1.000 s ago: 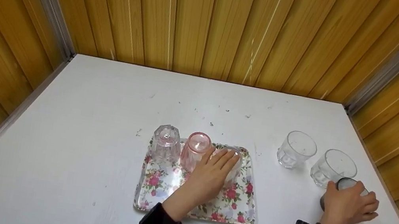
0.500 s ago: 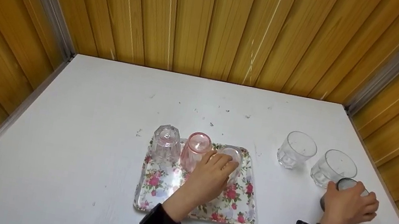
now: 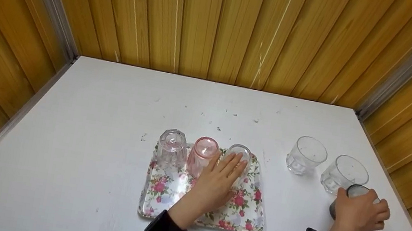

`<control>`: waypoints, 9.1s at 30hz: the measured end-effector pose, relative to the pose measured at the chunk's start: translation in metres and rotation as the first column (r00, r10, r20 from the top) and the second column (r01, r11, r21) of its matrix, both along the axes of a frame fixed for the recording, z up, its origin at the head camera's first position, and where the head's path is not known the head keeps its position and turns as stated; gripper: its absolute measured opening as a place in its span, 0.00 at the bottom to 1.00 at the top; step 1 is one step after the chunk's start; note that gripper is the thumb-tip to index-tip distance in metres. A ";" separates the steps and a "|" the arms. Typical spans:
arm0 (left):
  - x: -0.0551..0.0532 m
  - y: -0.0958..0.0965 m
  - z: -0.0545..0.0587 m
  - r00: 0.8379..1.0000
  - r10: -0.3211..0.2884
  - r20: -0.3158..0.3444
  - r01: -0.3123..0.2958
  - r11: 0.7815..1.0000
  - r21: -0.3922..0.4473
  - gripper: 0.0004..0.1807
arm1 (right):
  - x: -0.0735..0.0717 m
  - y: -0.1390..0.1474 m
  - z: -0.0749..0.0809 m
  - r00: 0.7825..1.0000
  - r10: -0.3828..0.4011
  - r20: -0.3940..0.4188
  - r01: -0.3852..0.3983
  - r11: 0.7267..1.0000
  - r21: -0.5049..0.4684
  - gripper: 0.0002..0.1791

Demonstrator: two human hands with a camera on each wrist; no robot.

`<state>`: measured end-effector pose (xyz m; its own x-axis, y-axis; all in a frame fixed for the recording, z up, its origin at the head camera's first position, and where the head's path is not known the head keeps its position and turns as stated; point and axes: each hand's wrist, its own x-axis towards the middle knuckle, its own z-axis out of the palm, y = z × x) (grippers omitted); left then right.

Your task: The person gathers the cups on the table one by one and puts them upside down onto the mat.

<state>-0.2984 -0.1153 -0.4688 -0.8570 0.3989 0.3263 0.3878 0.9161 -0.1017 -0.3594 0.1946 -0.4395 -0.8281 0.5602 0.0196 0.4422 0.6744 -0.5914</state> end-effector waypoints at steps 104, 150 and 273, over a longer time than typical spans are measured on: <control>0.002 -0.010 0.022 0.999 -0.052 0.013 0.038 0.862 0.506 0.48 | 0.008 -0.081 0.051 0.892 0.425 -0.152 -0.451 0.852 -0.264 0.39; 0.009 -0.004 0.034 0.963 -0.218 -0.158 0.269 0.781 0.563 0.50 | 0.020 -0.120 0.058 0.654 0.724 -0.220 -0.738 0.545 -0.398 0.29; 0.011 -0.004 0.045 0.892 -0.285 -0.352 0.447 0.678 0.584 0.39 | 0.013 -0.122 0.051 0.394 0.855 -0.338 -0.829 0.171 -0.533 0.36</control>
